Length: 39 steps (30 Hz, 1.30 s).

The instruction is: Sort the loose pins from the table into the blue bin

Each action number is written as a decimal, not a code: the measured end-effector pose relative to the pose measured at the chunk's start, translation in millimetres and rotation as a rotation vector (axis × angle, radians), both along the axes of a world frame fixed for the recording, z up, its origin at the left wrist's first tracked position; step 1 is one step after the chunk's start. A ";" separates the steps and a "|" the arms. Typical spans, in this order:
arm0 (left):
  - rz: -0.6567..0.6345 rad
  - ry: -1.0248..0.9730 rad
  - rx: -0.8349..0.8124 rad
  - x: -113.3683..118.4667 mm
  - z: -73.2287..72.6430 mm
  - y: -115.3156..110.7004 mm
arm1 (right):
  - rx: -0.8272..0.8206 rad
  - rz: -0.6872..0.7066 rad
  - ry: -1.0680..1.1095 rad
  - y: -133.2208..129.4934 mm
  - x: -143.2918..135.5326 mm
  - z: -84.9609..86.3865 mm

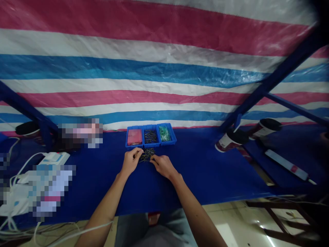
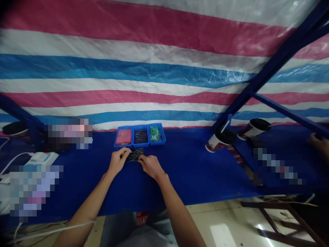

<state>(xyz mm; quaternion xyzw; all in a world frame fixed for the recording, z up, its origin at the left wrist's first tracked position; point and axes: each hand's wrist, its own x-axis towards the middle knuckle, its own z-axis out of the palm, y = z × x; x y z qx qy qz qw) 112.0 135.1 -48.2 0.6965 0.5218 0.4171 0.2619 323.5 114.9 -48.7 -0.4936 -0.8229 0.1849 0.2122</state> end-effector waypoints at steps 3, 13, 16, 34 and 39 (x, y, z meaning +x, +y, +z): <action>-0.029 0.009 -0.011 -0.6 -0.5 0.0 | -0.034 0.000 0.093 -0.4 2.0 1.4; -0.063 0.015 -0.034 0.9 0.2 -0.5 | -0.005 -0.007 0.182 18.4 0.0 18.4; -0.064 0.023 -0.026 0.7 -2.1 0.6 | 0.025 -0.006 0.177 25.5 -5.8 20.7; -0.051 0.013 0.013 0.4 1.7 -1.0 | 0.106 -0.044 0.413 10.2 -16.9 -3.2; -0.077 0.011 -0.001 0.2 2.9 -1.3 | 0.123 -0.073 0.434 10.2 -14.2 -0.8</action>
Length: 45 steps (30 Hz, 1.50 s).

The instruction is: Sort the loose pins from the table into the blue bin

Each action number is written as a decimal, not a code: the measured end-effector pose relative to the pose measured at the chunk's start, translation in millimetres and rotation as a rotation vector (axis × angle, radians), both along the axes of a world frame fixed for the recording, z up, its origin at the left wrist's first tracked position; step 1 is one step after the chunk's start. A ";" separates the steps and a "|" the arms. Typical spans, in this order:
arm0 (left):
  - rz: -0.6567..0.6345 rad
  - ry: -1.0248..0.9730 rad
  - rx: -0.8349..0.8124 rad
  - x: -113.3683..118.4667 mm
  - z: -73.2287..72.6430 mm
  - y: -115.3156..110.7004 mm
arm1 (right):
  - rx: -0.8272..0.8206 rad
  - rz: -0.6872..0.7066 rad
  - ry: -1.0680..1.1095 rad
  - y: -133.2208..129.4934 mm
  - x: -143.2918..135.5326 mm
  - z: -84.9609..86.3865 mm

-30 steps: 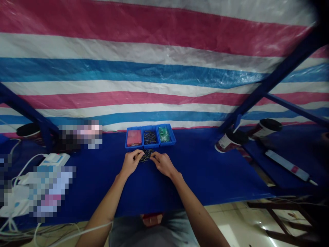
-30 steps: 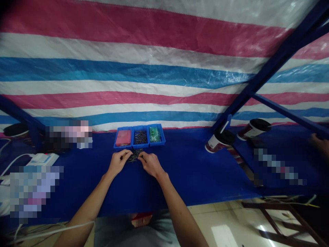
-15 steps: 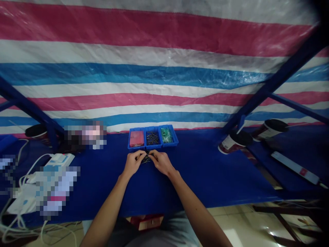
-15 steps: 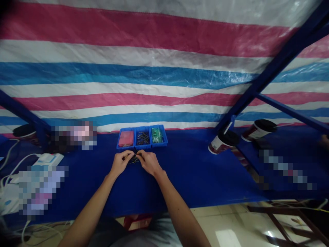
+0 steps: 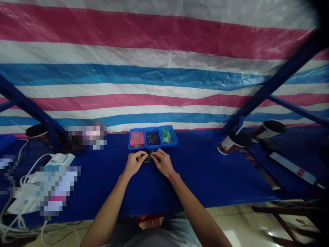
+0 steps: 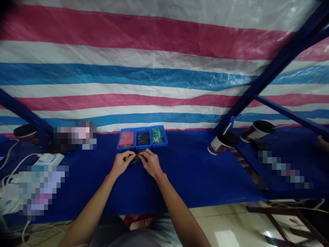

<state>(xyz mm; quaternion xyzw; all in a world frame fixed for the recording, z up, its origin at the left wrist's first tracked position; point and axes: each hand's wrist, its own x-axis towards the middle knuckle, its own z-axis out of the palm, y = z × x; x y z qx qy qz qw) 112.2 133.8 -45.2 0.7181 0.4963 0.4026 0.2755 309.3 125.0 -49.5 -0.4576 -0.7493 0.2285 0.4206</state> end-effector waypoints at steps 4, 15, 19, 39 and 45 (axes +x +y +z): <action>-0.007 -0.011 0.007 -0.1 -1.6 -0.2 | 0.008 0.009 0.012 -1.0 -0.4 -0.5; 0.176 -0.137 0.046 -2.9 4.4 -4.1 | 0.051 -0.072 0.108 -1.4 -2.3 -1.5; 0.334 -0.314 0.034 -7.9 10.1 -3.8 | 0.080 -0.101 0.156 0.6 0.3 -4.1; 0.165 0.420 -0.152 -70.6 4.7 -23.0 | 0.026 -0.075 0.140 1.9 1.0 -6.8; 0.117 0.348 -0.252 -53.2 5.5 -10.0 | 0.014 -0.072 0.136 2.0 0.4 -6.1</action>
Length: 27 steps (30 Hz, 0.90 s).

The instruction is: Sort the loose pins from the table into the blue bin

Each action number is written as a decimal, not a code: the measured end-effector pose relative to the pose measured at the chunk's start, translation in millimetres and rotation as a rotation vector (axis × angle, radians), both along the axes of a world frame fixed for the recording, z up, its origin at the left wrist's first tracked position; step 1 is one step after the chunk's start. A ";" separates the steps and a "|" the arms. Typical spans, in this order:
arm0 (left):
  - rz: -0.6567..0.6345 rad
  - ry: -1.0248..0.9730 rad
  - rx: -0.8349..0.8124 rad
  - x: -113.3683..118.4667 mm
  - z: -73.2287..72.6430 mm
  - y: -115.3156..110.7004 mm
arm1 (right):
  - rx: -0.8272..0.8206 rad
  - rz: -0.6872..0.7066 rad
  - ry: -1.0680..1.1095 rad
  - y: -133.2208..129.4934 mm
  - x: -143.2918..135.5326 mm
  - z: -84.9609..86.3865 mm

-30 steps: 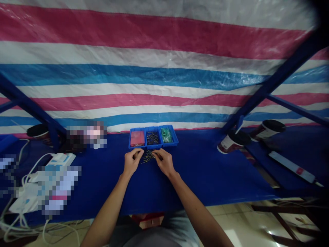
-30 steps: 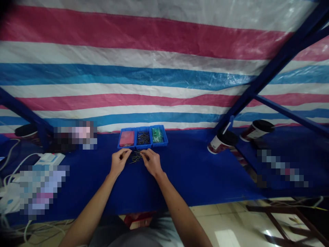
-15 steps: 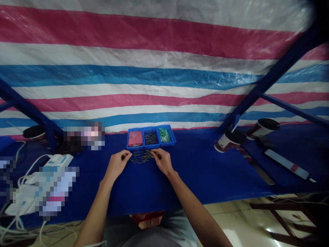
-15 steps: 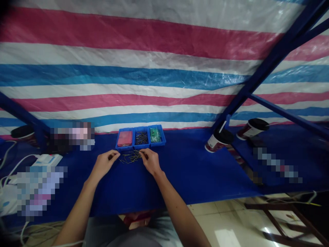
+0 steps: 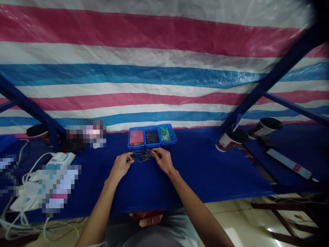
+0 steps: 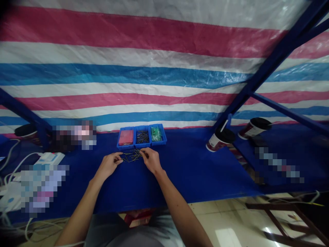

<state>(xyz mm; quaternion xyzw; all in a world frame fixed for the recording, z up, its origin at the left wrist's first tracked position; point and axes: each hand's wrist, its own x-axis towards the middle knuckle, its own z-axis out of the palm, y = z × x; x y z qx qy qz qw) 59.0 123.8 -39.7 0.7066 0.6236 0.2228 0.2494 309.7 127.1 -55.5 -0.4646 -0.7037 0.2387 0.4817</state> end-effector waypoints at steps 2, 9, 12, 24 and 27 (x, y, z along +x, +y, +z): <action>-0.016 -0.009 -0.035 2.7 0.0 4.7 | -0.004 0.002 -0.005 0.4 -0.2 -0.2; -0.073 0.003 -0.029 11.5 -1.7 15.6 | -0.011 -0.007 0.007 -0.3 0.1 0.5; -0.079 0.012 -0.012 18.9 -1.1 17.1 | -0.018 -0.009 0.011 -0.5 0.6 1.0; -0.089 -0.101 0.051 25.2 10.9 11.2 | -0.026 -0.003 -0.007 1.4 0.1 -0.7; -0.133 -0.083 0.137 31.3 21.9 9.8 | -0.017 0.013 -0.035 1.2 -0.5 -0.1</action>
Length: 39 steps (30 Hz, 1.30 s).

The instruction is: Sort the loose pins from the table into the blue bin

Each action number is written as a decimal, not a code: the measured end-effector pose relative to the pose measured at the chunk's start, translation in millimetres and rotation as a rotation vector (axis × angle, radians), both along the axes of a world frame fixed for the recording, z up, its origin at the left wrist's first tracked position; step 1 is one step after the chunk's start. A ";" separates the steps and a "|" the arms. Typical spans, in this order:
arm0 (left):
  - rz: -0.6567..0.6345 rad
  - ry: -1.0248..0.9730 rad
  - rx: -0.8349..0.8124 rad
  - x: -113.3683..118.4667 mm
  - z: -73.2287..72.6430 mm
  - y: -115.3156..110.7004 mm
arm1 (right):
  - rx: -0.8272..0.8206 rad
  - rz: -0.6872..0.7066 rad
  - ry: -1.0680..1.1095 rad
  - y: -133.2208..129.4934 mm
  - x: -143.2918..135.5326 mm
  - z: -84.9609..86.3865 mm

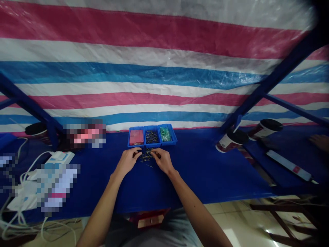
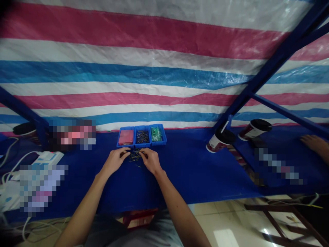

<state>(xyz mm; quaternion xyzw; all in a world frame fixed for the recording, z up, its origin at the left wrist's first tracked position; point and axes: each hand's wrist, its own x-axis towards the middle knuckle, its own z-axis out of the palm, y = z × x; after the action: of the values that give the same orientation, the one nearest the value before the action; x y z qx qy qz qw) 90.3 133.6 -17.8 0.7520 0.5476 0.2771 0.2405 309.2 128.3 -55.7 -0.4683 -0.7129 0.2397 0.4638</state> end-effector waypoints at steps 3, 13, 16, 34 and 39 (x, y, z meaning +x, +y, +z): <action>-0.081 -0.030 0.033 9.6 5.6 -0.8 | 0.019 0.011 -0.023 -0.3 0.0 0.1; -0.064 -0.129 0.175 14.8 -21.3 -9.7 | 0.037 0.071 -0.057 -3.8 -0.7 2.7; -0.052 -0.138 0.198 15.7 -22.0 -11.5 | 0.039 0.079 -0.058 -4.4 -0.9 3.0; -0.111 -0.133 0.201 15.2 -22.3 -16.6 | 0.158 0.133 -0.217 -9.1 -7.5 1.6; -0.110 -0.138 0.204 15.2 -19.6 -17.1 | 0.143 0.129 -0.179 -8.4 -7.0 3.0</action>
<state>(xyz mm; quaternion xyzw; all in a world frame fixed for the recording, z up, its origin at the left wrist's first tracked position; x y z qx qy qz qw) 105.5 116.4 -37.4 0.7807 0.4564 0.3689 0.2146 302.3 119.9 -52.7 -0.4065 -0.7953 0.1749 0.4142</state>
